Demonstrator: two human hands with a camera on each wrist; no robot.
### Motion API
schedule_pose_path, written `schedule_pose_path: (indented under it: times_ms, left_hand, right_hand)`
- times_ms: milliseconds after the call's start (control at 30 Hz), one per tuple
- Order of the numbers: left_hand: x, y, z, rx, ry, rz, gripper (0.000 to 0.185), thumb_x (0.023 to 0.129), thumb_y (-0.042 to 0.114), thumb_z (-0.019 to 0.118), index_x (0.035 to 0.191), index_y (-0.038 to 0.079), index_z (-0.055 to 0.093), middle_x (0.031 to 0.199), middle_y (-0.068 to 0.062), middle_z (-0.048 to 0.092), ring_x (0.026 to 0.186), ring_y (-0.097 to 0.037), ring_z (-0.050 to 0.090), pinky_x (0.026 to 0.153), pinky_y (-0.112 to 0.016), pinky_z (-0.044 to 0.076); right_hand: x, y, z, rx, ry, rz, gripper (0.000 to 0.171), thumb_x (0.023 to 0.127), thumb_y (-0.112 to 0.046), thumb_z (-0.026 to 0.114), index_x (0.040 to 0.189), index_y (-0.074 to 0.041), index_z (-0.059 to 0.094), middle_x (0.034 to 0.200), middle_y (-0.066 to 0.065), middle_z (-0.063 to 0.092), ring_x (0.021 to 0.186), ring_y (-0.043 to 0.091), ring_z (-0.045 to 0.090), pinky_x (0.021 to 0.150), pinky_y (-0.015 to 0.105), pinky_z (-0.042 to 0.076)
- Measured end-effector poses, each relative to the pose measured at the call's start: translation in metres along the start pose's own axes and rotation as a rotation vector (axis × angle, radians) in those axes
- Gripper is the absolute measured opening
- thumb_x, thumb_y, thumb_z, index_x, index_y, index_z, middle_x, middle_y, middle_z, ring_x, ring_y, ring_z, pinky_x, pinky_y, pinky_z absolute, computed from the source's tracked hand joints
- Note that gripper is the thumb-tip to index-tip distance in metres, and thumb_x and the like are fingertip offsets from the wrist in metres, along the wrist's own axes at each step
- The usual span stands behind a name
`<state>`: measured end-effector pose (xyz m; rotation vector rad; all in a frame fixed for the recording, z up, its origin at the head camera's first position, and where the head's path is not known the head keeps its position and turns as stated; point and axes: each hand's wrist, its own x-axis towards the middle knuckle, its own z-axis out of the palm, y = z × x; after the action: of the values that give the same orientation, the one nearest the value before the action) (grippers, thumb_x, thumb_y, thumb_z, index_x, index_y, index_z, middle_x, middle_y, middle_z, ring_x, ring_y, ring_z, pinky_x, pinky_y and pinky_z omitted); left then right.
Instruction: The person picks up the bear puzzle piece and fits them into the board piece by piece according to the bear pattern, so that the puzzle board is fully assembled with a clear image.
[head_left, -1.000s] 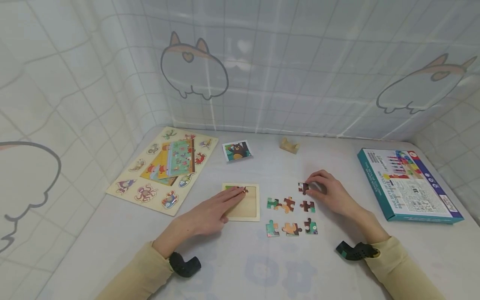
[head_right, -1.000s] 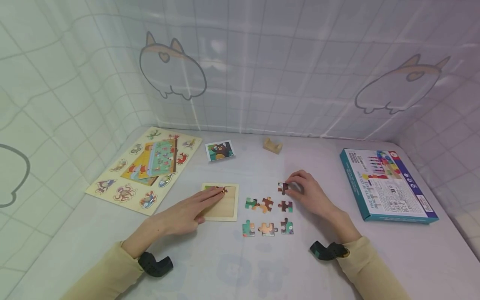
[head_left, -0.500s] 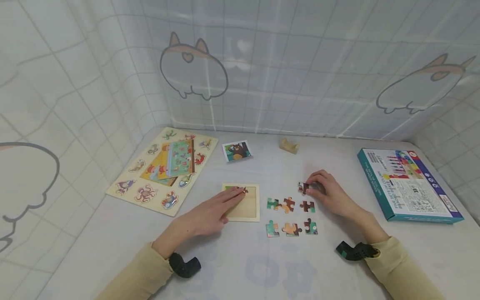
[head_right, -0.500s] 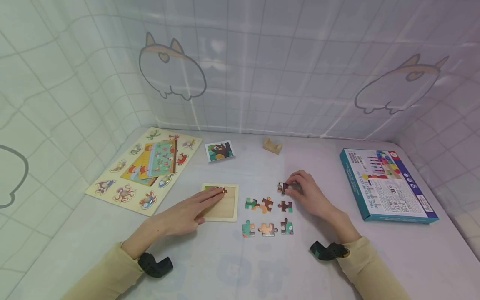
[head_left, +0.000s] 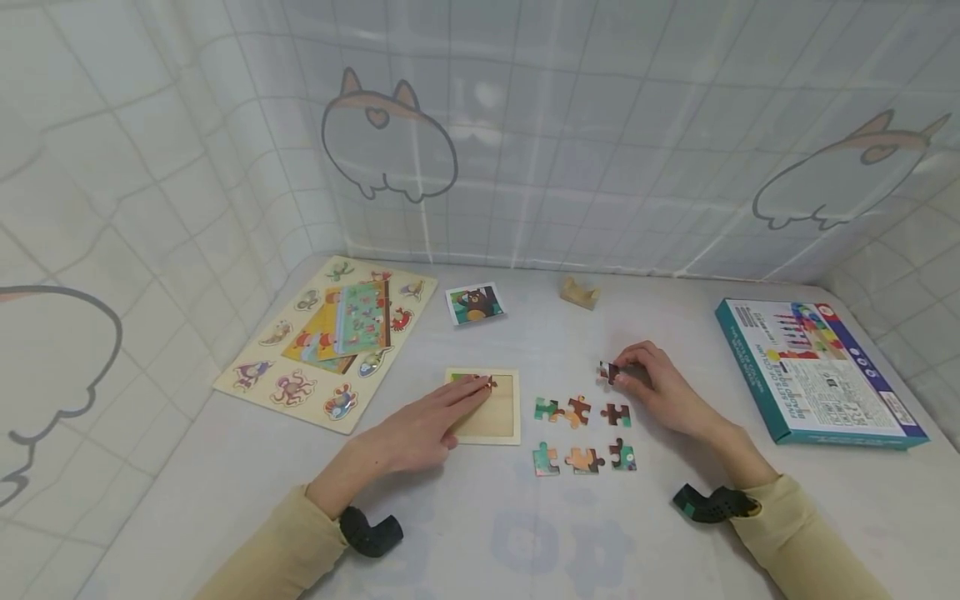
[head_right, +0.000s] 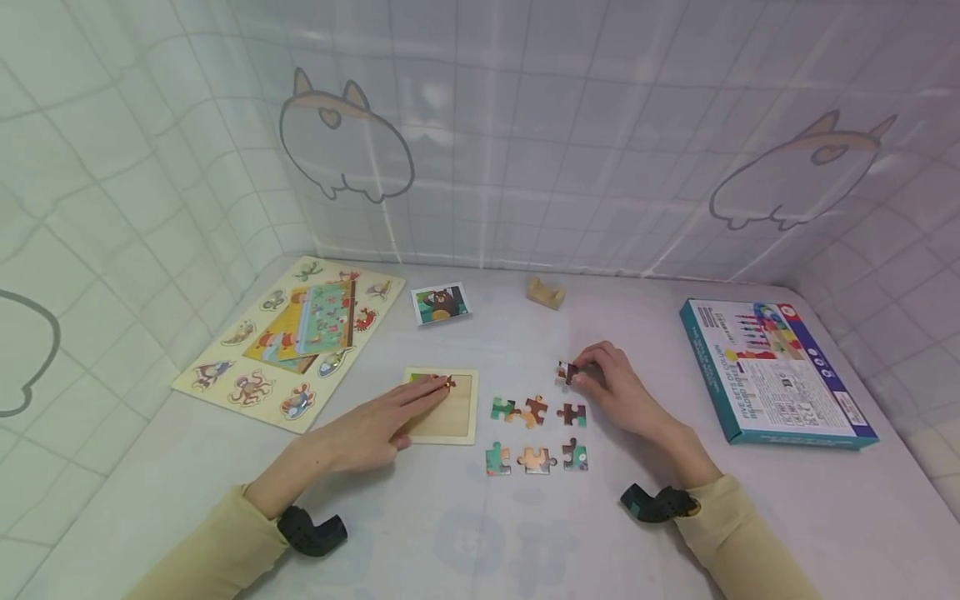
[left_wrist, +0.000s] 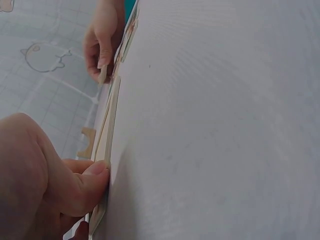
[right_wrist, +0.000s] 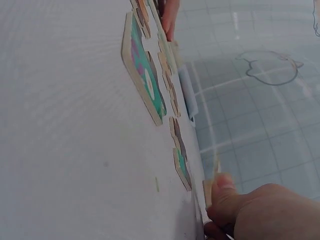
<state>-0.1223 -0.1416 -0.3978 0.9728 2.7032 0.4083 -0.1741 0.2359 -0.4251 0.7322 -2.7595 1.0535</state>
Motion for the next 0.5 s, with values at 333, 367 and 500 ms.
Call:
schedule_pose_path:
  times_ms: [333, 367, 500]
  left_hand:
    - [0.001, 0.000, 0.004, -0.001, 0.001, -0.020, 0.072, 0.089, 0.012, 0.053, 0.151, 0.019, 0.018, 0.158, 0.005, 0.011, 0.144, -0.015, 0.010, 0.114, -0.038, 0.024]
    - [0.001, 0.000, 0.004, 0.000, 0.000, -0.021, 0.072, 0.089, 0.012, 0.053, 0.151, 0.019, 0.017, 0.158, 0.005, 0.011, 0.144, -0.015, 0.010, 0.114, -0.039, 0.025]
    - [0.001, 0.000, 0.002, -0.005, -0.004, -0.021, 0.072, 0.090, 0.012, 0.053, 0.151, 0.020, 0.017, 0.158, 0.005, 0.011, 0.144, -0.015, 0.010, 0.114, -0.039, 0.025]
  right_hand:
    - [0.008, -0.035, 0.002, 0.016, 0.060, 0.011, 0.026, 0.093, -0.015, 0.059, 0.114, -0.001, 0.053, 0.114, 0.009, 0.049, 0.110, 0.028, 0.047, 0.094, 0.048, 0.039]
    - [0.009, -0.041, 0.003, 0.020, 0.054, 0.008, 0.027, 0.092, -0.015, 0.059, 0.115, -0.001, 0.053, 0.115, 0.009, 0.049, 0.110, 0.028, 0.046, 0.095, 0.049, 0.039]
    - [0.016, -0.059, 0.014, 0.012, 0.036, -0.029, 0.027, 0.092, -0.016, 0.060, 0.114, -0.002, 0.053, 0.116, 0.009, 0.048, 0.112, 0.026, 0.046, 0.097, 0.047, 0.041]
